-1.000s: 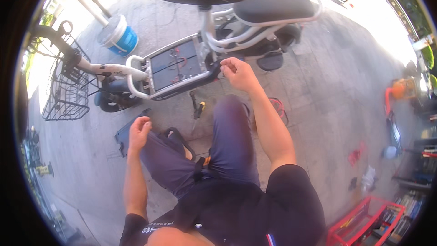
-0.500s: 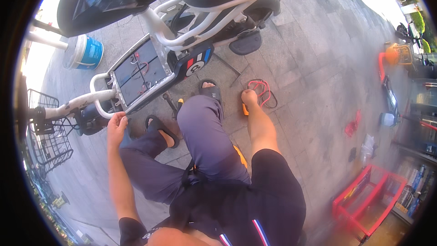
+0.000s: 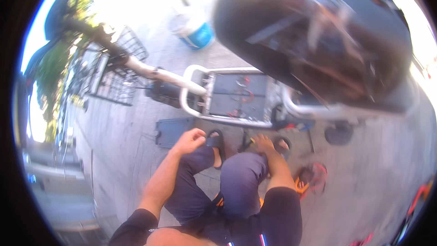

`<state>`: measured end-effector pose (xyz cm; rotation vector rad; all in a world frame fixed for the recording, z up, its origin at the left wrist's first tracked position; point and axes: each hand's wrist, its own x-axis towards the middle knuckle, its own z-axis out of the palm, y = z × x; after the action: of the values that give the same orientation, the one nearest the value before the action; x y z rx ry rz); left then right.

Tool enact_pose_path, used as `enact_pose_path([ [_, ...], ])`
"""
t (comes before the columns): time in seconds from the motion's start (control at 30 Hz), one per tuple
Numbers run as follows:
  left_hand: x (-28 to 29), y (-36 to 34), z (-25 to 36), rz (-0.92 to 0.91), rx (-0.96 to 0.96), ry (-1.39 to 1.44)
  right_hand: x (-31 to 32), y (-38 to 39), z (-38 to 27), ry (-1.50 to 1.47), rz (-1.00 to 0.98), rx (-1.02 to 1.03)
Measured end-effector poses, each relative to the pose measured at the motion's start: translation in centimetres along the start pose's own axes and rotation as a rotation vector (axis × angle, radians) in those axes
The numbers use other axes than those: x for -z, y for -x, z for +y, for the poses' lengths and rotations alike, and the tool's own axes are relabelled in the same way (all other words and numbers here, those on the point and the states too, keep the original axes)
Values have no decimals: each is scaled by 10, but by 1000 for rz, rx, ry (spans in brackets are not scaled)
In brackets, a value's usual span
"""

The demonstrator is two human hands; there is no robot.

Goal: The person sits on a small stool and uses a screwdriver to tighten screws on the battery terminals of an electric scooter. They repeatedly adjust the screwdriver and reposition their hands to secure the connections.

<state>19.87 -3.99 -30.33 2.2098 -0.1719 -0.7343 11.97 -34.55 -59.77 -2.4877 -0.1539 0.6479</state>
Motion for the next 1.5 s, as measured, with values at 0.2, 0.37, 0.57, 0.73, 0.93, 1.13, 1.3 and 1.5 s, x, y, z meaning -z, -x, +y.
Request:
enact_pose_path([
  [0.2, 33, 64, -43, 166, 95, -60, -13, -45, -27, 499, -184, 170],
  [0.37, 41, 77, -63, 192, 130, -67, -37, -48, -2, 424, -137, 152],
  [0.57, 36, 54, -43, 220, -56, -142, 20, -33, 23, 11, -172, 67],
  [0.73, 24, -11, 9, 124, -221, 62, 141, 53, -19, -52, -90, 96],
  [0.93, 32, -55, 57, 125, -281, 88, 271, 151, -139, -339, 137, 266],
  [1.13, 34, -72, 66, 197, -229, 233, 337, 129, -196, -457, 659, 228],
  [1.3, 33, -41, 43, -19, -232, -1, 341, 71, -201, -372, 1006, 148],
  [1.5, 55, -49, 34, 40, -212, 56, 331, 26, -199, -170, 994, 187],
])
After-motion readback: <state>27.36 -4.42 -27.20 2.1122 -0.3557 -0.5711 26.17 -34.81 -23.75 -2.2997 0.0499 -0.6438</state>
